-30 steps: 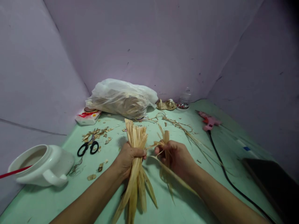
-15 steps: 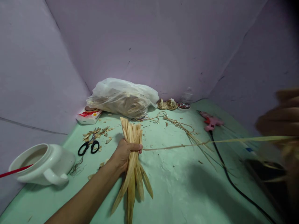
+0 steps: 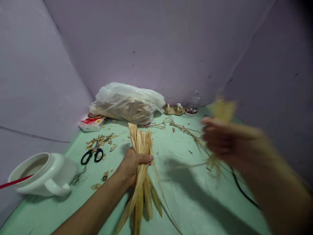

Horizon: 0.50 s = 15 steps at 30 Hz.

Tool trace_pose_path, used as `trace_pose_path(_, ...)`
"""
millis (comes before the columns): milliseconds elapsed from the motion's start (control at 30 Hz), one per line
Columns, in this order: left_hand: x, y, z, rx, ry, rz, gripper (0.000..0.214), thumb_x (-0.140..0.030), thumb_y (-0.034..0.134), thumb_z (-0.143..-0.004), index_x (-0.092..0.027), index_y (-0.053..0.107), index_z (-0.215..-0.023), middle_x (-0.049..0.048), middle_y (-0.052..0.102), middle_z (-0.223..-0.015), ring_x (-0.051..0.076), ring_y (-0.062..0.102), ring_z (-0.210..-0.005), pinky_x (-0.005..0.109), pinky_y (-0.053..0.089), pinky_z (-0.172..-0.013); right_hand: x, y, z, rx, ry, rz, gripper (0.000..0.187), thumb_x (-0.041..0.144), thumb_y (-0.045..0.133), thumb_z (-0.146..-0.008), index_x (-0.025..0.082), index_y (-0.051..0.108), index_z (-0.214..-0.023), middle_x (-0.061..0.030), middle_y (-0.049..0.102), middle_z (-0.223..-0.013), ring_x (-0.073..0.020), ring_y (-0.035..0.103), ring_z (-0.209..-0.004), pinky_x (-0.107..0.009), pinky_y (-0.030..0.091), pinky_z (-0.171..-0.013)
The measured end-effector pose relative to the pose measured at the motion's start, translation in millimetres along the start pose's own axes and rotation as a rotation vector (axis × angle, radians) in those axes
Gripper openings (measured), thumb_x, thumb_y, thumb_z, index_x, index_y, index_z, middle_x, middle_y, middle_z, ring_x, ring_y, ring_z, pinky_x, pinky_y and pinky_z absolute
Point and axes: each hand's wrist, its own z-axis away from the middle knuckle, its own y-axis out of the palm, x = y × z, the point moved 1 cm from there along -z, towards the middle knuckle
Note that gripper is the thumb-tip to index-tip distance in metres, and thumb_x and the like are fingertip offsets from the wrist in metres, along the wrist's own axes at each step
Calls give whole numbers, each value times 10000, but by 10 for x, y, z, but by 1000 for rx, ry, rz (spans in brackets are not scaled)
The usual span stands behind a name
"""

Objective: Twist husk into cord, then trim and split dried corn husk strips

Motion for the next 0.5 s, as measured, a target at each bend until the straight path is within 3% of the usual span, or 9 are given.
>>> trace_pose_path(33,2,19,18,11,-1,12,204,-103,710,-422,-91,575,-574,-10,533,-419,79,465,-370,187,360,-386,-78,121,18,89,109,-67,248,371,680,-627,166,569,-714,84,306,-446,-17,200,-366,-178,144,-341)
trace_pose_path(67,4,38,36,31,-1,31,216,-100,713,-423,-90,586,-598,-7,544,-432,84,473,-376,193,367,-392,-184,262,38,204,219,-93,267,350,710,-590,163,546,-686,84,319,-467,-14,202,-376,-180,124,-348)
trace_pose_path(133,12,71,65,91,-1,75,269,-93,719,-430,-85,615,-677,15,591,-496,115,523,-428,221,408,-431,-422,523,79,328,329,-59,290,336,723,-576,148,513,-646,66,380,-498,-23,277,-403,-185,161,-366)
trace_pose_path(200,26,85,80,144,-8,107,333,-97,730,-440,-81,633,-758,49,638,-586,161,578,-513,265,453,-497,-610,690,116,364,352,-108,298,309,734,-565,138,504,-646,44,452,-541,-42,380,-462,-177,253,-414)
trace_pose_path(333,49,52,63,133,-4,92,272,-141,756,-466,-80,627,-698,30,610,-531,117,540,-460,227,432,-467,-701,688,118,350,427,-200,246,294,705,-603,131,529,-658,45,456,-505,-49,388,-430,-185,314,-428)
trace_pose_path(500,39,35,41,97,-30,71,256,-185,767,-481,-91,610,-661,7,573,-487,85,500,-417,185,383,-407,-614,545,-6,189,411,-369,172,204,672,-611,147,523,-677,12,544,-615,-72,481,-504,-202,435,-503)
